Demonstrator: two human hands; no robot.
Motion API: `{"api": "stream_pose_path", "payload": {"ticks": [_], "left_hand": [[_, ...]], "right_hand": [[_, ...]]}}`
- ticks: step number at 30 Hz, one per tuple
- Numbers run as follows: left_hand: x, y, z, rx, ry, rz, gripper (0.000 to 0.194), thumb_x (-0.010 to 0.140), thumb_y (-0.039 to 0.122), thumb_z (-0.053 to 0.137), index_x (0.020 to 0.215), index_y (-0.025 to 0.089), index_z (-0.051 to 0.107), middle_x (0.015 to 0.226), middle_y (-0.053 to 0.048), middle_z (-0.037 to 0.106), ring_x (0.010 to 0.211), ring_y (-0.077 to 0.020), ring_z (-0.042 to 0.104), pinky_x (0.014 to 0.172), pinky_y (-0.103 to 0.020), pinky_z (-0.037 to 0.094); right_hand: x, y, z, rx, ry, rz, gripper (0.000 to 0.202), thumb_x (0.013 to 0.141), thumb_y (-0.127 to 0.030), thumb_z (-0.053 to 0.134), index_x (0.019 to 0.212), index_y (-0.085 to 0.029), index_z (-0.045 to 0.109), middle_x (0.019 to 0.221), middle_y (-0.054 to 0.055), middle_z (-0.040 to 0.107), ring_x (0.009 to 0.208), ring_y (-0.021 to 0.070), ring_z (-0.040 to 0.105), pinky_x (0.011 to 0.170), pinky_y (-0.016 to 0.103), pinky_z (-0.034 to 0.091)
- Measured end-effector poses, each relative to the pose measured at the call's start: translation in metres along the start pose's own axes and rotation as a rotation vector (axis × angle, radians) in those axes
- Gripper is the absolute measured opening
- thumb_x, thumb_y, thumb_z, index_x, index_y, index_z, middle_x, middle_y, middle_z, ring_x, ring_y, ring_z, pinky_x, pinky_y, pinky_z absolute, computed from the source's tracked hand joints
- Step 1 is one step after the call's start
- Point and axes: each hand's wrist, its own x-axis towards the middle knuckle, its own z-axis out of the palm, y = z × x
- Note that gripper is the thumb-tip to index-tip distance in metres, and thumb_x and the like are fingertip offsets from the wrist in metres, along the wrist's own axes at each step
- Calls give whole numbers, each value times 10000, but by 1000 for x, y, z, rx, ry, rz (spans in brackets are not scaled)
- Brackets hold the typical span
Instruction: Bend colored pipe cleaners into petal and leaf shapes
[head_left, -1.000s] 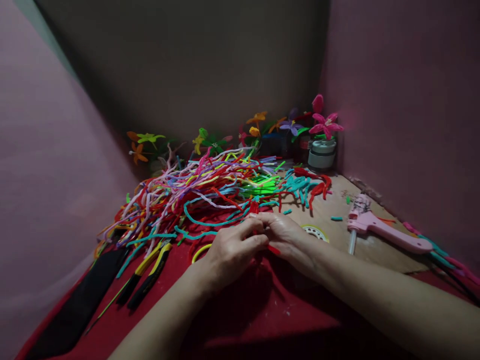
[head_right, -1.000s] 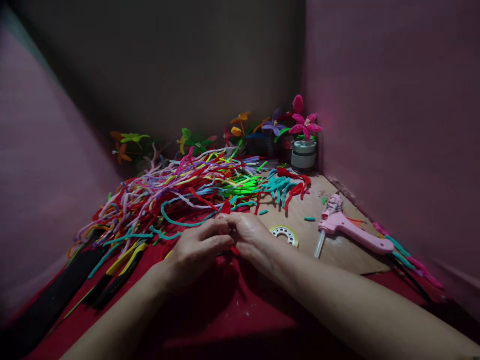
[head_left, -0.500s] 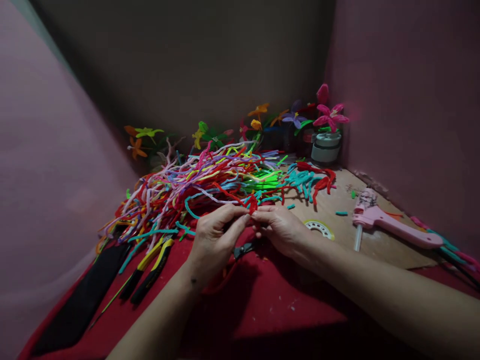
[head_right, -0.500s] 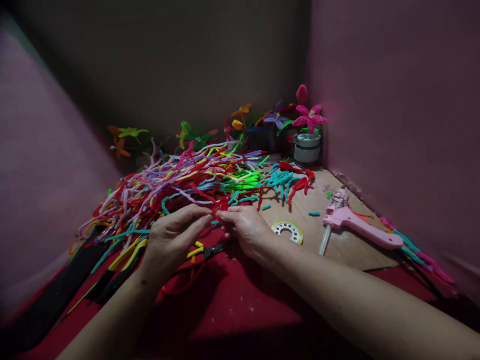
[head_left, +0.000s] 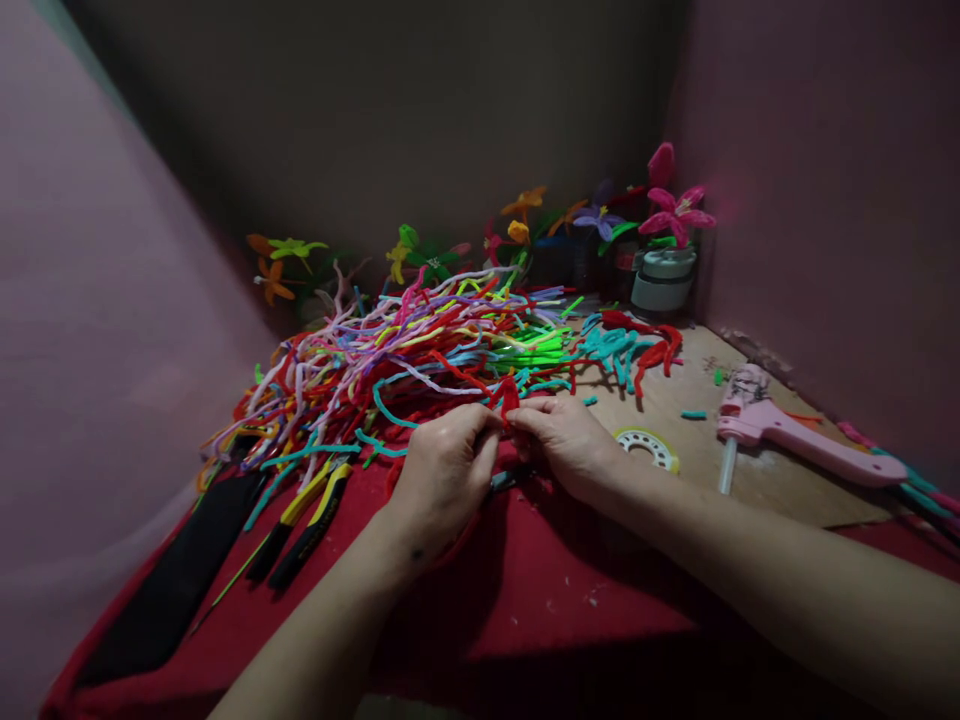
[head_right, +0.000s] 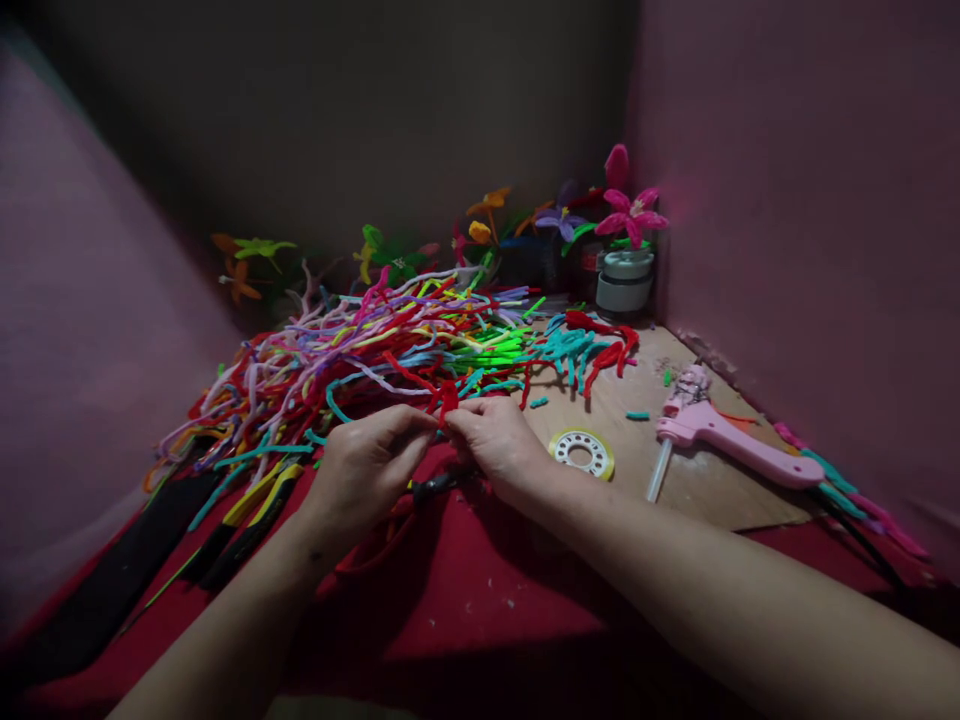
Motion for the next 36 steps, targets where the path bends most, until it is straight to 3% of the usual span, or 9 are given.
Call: {"api": "stream_pose_path", "payload": {"ticks": [6,13,21,25,28,31,36], "left_hand": [[-1,2,6,150,11,18,137,778,151,470,717,177,590,645,-12,615,572,-118,555,566,-221,386],[-4,8,13,295,-18,9,137,806,161,423,726,170,533,685,-30,580,605,-144,550,574,-248,381],[-4,8,17,270,-9,42,112,813,122,422,774,164,518,717,-36,581,655,-146,564,600,-238,407],[-3,2,20,246,68,98,127,827,91,399,880,157,494,758,-31,585,660,-132,563,584,-221,410],[-5,0,20,285,18,137,150,841,87,373,912,151,489,800,-45,578,684,-135,559,592,-224,417],[-6,0,18,324,-39,121,151,849,94,364,883,147,501,783,-46,572,660,-135,550,569,-224,408],[-5,3,13,246,13,111,114,840,122,417,798,158,516,709,-18,578,602,-118,541,556,-212,395]], "right_hand": [[-3,1,-2,-192,30,-147,203,697,-256,473,521,-157,461,481,-52,364,469,72,317,456,222,241],[-5,-4,-1,-500,118,-363,226,707,-180,437,499,-145,516,553,-17,463,589,101,418,584,229,309],[-6,-2,-1,-490,121,-371,213,697,-160,441,510,-144,541,541,-21,451,576,100,401,568,225,311],[-5,-2,-1,-329,70,-369,206,697,-157,435,636,-136,630,590,-20,518,601,103,439,583,212,344],[-6,-1,-1,-252,55,-379,227,690,-133,427,729,-141,651,675,-13,579,632,107,477,612,215,374],[-7,-1,-1,-344,74,-433,203,719,-131,422,666,-143,618,642,-10,548,637,110,477,621,223,375],[-9,-1,-1,-497,129,-531,217,768,-139,430,605,-153,572,635,-8,495,652,110,468,629,228,367]]}}
